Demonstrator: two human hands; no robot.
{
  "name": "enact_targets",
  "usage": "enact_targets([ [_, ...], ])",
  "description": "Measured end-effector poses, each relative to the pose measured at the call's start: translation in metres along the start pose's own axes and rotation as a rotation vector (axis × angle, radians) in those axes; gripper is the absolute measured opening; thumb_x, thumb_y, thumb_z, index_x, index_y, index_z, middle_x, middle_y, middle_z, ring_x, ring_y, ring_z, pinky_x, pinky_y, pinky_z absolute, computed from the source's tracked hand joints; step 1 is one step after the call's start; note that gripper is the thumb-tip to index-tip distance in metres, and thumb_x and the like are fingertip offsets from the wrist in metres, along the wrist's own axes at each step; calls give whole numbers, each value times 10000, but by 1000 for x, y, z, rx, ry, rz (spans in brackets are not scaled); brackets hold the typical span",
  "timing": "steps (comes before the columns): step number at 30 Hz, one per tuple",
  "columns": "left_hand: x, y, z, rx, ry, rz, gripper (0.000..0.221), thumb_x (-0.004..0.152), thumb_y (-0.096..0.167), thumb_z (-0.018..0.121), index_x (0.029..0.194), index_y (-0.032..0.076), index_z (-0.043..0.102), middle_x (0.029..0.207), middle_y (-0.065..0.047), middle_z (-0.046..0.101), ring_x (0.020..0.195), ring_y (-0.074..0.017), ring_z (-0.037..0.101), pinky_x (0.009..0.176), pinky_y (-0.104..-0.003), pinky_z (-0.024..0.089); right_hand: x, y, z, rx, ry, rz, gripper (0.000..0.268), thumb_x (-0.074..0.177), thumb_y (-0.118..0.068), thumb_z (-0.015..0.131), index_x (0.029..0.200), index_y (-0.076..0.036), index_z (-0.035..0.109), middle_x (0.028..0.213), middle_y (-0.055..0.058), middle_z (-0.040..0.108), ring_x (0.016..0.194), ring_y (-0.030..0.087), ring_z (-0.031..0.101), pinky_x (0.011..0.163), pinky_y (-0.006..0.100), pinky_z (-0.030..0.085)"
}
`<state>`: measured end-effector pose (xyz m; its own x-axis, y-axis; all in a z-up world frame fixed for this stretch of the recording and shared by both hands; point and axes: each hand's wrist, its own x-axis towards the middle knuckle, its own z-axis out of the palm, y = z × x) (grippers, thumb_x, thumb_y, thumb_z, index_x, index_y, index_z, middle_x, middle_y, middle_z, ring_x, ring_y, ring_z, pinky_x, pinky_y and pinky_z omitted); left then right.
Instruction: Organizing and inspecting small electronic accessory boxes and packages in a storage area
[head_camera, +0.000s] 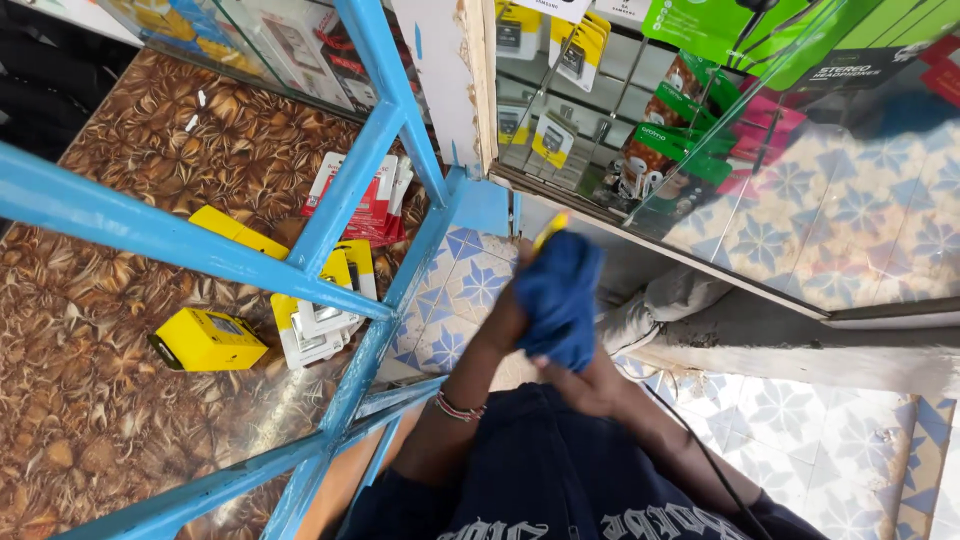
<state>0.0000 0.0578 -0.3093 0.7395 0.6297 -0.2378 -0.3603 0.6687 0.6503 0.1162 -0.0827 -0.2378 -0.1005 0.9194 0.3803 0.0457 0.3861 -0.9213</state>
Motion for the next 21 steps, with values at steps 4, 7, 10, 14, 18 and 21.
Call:
enact_targets([
  [4, -67, 104, 106, -228, -215, 234, 777, 1055, 548, 489, 1682, 197, 195, 1616, -270, 353, 1393, -400, 484, 1123, -522, 438, 41, -35, 9, -341, 4, -169, 127, 898, -170, 731, 998, -109, 778, 1009, 193, 755, 987, 470, 694, 864, 537, 540],
  [7, -98, 103, 119, 1045, 105, 321, 798, 1072, 258, 492, 1628, 16, -27, 1522, -467, 286, 1384, -587, 365, 1208, -705, 133, 60, -59, 10, -135, 195, 81, 211, 956, -178, 658, 1061, -16, 744, 1009, 213, 746, 986, 332, 706, 893, 593, 519],
  [10, -114, 154, 191, 750, 152, 240, 674, 1100, 491, 102, 1652, 106, 113, 1622, -199, 346, 1455, -303, 404, 1276, -474, 159, 72, -80, 22, -135, 320, 164, 395, 1110, -254, 447, 1236, 78, 621, 1192, 268, 684, 1201, 320, 560, 1063, 582, 444],
  [14, -101, 146, 175, -218, 59, 112, 677, 1043, 656, 416, 1455, 140, 560, 1209, -172, 662, 947, -273, 663, 777, -231, 538, 50, -40, 27, -405, 122, -124, 397, 937, -410, 605, 1195, -117, 675, 1211, 238, 633, 1155, 486, 575, 970, 663, 339],
  [18, -104, 126, 155, -300, -243, 188, 855, 1087, 613, 210, 1616, -56, 264, 1647, -268, 255, 1489, -428, 312, 1225, -482, 313, 69, -52, 20, -574, 236, -303, 657, 855, -302, 742, 1402, 19, 572, 1476, 362, 448, 1391, 555, 420, 1158, 664, 296],
  [21, -91, 91, 126, -216, -54, 227, 744, 1080, 588, 341, 1554, 20, 414, 1492, -272, 493, 1330, -404, 541, 1178, -557, 400, 70, -30, 4, -613, 242, -175, 529, 883, -236, 738, 1246, 131, 621, 1252, 422, 582, 1208, 646, 521, 1094, 707, 352],
])
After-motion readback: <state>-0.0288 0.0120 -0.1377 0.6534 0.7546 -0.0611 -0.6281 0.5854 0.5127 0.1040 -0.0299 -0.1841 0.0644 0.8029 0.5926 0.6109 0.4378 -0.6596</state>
